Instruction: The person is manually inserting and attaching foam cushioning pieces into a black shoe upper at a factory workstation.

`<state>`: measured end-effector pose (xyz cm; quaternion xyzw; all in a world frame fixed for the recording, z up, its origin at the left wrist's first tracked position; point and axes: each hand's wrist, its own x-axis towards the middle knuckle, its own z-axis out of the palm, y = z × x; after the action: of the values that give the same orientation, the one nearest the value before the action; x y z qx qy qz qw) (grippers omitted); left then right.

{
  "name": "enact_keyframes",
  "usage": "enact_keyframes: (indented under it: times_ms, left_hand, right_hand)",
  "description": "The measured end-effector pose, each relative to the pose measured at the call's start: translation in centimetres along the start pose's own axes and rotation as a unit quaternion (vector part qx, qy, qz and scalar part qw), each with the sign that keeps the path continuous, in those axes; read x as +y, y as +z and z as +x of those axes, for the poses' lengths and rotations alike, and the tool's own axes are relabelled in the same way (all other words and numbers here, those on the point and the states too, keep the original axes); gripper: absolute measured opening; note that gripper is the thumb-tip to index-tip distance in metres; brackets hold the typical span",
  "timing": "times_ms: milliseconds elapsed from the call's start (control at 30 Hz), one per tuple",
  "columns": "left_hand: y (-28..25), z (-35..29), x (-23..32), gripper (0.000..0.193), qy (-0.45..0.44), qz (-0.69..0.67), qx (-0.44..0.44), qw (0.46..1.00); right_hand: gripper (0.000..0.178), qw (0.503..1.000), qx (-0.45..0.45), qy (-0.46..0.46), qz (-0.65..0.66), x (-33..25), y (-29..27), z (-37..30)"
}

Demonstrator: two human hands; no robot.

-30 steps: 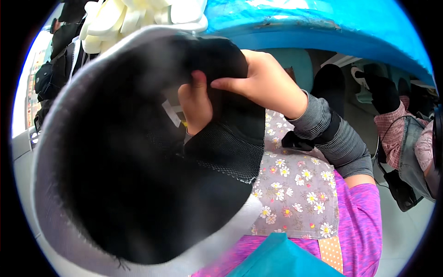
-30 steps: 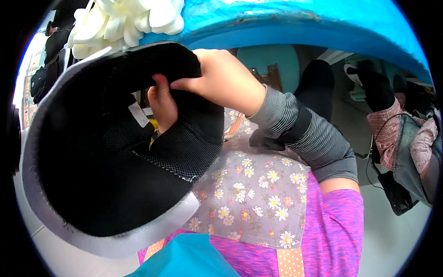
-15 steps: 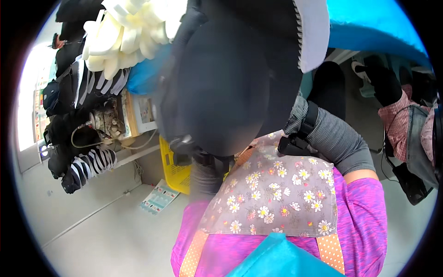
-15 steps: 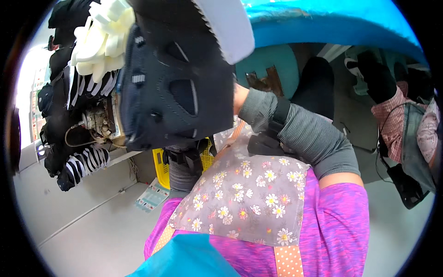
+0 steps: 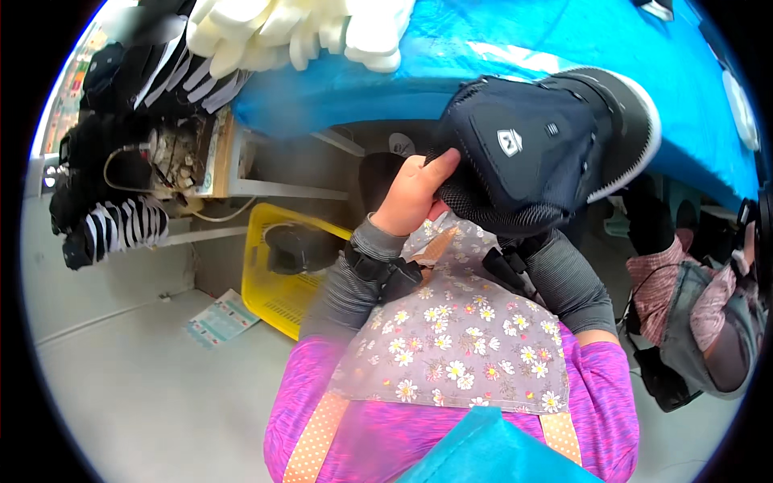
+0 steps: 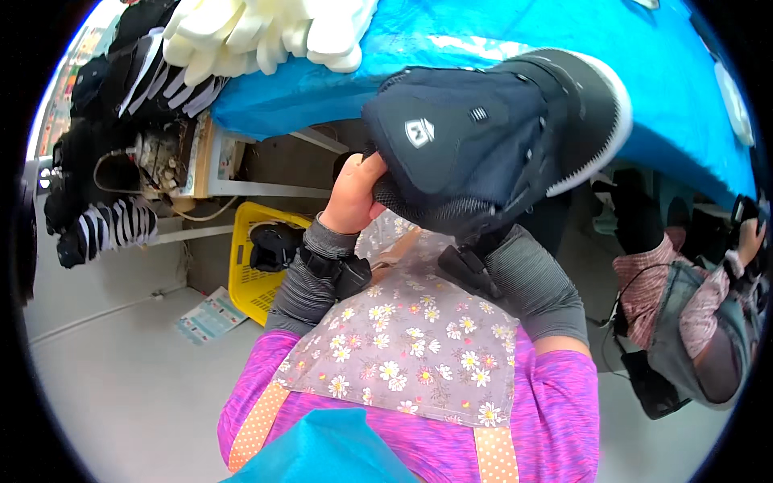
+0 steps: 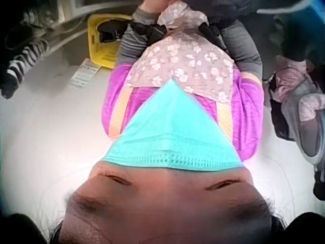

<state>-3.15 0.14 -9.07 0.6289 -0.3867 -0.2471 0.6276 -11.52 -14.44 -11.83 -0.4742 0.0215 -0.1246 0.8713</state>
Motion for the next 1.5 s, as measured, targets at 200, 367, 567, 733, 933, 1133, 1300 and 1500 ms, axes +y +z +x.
enact_keyframes:
  times_ms: [200,367,567,733,933,1133,1300,1500]
  left_hand:
    - [-0.8,-1.3,-0.6,0.039,-0.132,-0.038,-0.070,0.988]
    - [-0.7,-1.7,-0.5,0.030,0.085,0.079,-0.135,0.984]
    - [0.3,-1.8,2.6,0.040,0.032,0.195,-0.165,0.966]
    - [-2.5,-1.7,2.0,0.048,-0.091,0.098,-0.225,0.965]
    - [-0.1,-0.4,-1.2,0.105,0.125,-0.048,0.054,0.990]
    - [0.8,0.4,0.1,0.119,0.105,-0.217,0.076,0.967]
    - [-1.5,0.9,0.1,0.069,0.095,-0.207,0.200,0.953]
    - [-3.5,-0.4,0.2,0.031,0.070,-0.263,0.236,0.933]
  right_hand:
    - [0.032,0.994,-0.031,-0.049,0.092,-0.4,-2.5,-0.1]
    - [0.032,0.975,-0.138,-0.035,0.168,0.3,-3.5,-0.5]
    - [0.031,0.909,-0.299,0.047,0.286,5.0,-3.6,0.3]
    - [0.021,0.966,-0.245,0.080,0.027,2.5,-3.1,0.2]
    - [0.026,0.976,-0.106,0.094,-0.166,3.9,-1.6,1.4]
    - [0.048,0.969,0.038,0.073,-0.234,3.6,1.0,1.6]
    - [0.071,0.960,-0.018,0.133,-0.246,3.1,1.9,1.9]
    - [0.067,0.982,-0.112,0.010,0.151,2.1,-0.8,1.9]
